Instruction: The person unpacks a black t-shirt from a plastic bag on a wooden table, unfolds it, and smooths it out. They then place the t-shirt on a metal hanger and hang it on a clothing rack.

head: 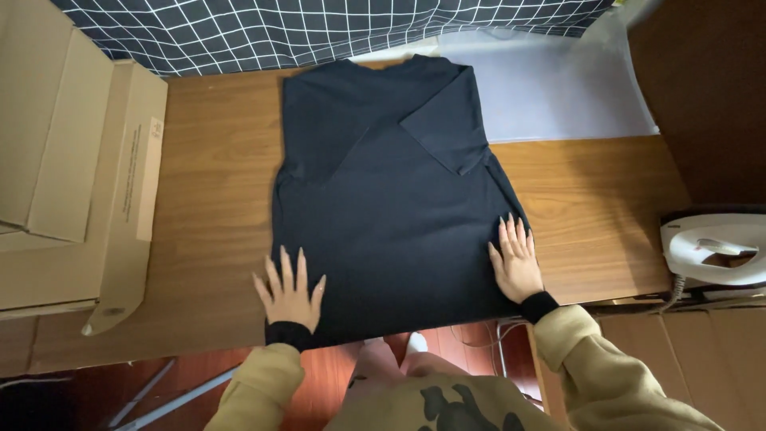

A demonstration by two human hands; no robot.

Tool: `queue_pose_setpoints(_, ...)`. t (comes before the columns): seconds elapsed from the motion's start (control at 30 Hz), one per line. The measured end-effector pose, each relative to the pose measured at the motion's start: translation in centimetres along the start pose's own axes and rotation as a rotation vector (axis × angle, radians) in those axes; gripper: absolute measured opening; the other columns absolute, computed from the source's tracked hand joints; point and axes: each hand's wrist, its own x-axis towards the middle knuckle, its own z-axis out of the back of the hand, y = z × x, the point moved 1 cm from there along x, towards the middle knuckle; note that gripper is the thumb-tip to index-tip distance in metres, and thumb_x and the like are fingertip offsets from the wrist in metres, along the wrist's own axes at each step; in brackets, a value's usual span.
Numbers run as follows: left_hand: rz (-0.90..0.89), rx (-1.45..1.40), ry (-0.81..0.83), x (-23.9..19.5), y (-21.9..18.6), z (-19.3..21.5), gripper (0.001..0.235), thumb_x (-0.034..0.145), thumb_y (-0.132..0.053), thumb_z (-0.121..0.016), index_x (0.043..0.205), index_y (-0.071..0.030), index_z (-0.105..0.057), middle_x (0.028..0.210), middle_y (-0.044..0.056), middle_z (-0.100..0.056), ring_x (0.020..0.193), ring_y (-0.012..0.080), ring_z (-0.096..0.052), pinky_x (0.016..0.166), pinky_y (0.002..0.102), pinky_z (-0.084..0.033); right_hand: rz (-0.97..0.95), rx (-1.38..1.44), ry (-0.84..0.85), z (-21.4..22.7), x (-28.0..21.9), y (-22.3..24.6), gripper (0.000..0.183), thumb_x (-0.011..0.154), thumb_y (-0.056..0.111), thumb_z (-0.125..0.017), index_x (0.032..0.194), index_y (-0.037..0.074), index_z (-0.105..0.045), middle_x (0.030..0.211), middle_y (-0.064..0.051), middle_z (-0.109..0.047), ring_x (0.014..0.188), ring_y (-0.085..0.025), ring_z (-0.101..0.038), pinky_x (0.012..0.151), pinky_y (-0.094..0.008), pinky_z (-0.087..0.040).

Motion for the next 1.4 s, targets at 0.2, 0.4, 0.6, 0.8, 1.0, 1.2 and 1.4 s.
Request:
queue_pose_setpoints(0.2, -0.565, -0.219, -0.060, 1.1, -8.8, 0.8, 0.061, 0.086, -0.042, -0.043, 0.136, -0.011, -0.025, 0.142, 0.014, -0.020, 0.129, 0.0351, -0.016, 0.101, 0.055, -0.014, 0.388, 0.315, 0.059, -3.4, 0.6, 8.7, 0.046, 0.089, 0.016, -0.038, 0.132, 0.001, -0.033, 0.137, -0.016, -0.030, 0.129, -0.028, -0.025, 0.109, -0.038, -0.016)
queue_pose_setpoints(0.4, -0.557, -0.340, 0.099, 4.1, -12.6, -0.9, 0.057, 0.087, -0.034, -0.039, 0.134, -0.005, -0.025, 0.144, 0.012, -0.016, 0.135, 0.0277, -0.004, 0.108, 0.053, 0.002, 0.429, 0.397, 0.022, -1.2, 5.1, 14.6, 0.044, 0.089, 0.012, -0.042, 0.128, -0.006, -0.035, 0.131, -0.022, -0.039, 0.124, -0.032, -0.034, 0.108, -0.039, -0.022)
queue_pose_setpoints(0.6, -0.451, -0.249, 0.130, 6.7, -8.0, 0.7, 0.059, 0.090, -0.047, -0.028, 0.140, -0.020, -0.012, 0.146, 0.007, -0.006, 0.134, 0.0274, -0.005, 0.105, 0.053, 0.000, 0.338, 0.039, 0.050, -2.5, 6.7, 8.3, 0.048, 0.091, 0.024, -0.041, 0.134, 0.004, -0.033, 0.137, -0.014, -0.034, 0.129, -0.027, -0.029, 0.106, -0.040, -0.019)
queue_pose_setpoints(0.8, -0.196, -0.174, 0.081, 8.1, -1.2, -0.6, 0.058, 0.090, -0.051, -0.024, 0.140, -0.026, -0.011, 0.147, 0.007, -0.007, 0.134, 0.0277, -0.008, 0.105, 0.053, -0.004, 0.089, -0.095, 0.080, -0.3, 6.8, 1.5, 0.052, 0.092, 0.030, -0.037, 0.138, 0.008, -0.029, 0.140, -0.011, -0.031, 0.131, -0.026, -0.026, 0.104, -0.044, -0.023)
queue_pose_setpoints(1.0, -0.083, -0.120, -0.095, 8.2, -1.6, -1.7, 0.059, 0.091, -0.045, -0.028, 0.139, -0.012, -0.021, 0.145, 0.016, -0.013, 0.133, 0.0357, -0.009, 0.103, 0.057, -0.009, 0.005, -0.061, -0.070, -3.3, 6.9, -0.2, 0.050, 0.090, 0.018, -0.043, 0.134, -0.003, -0.032, 0.135, -0.025, -0.034, 0.127, -0.040, -0.028, 0.099, -0.049, -0.025)
queue_pose_setpoints(1.2, -0.608, -0.380, -0.144, 8.1, -10.0, -1.3, 0.048, 0.090, -0.030, -0.037, 0.134, -0.011, -0.031, 0.145, 0.010, -0.019, 0.133, 0.0319, -0.013, 0.104, 0.054, -0.010, 0.422, 0.268, 0.074, -3.9, 7.5, 10.8, 0.053, 0.079, 0.014, -0.046, 0.130, 0.002, -0.037, 0.134, -0.017, -0.038, 0.127, -0.032, -0.029, 0.108, -0.041, -0.016)
queue_pose_setpoints(1.4, -0.569, -0.368, -0.060, 11.2, -11.8, -1.9, 0.041, 0.088, -0.029, -0.035, 0.127, -0.016, -0.041, 0.144, 0.005, -0.022, 0.135, 0.0267, -0.009, 0.107, 0.054, 0.000, 0.329, 0.318, 0.006, -2.3, 10.9, 12.3, 0.038, 0.088, 0.021, -0.046, 0.125, 0.014, -0.048, 0.132, -0.008, -0.043, 0.125, -0.023, -0.036, 0.106, -0.040, -0.020)
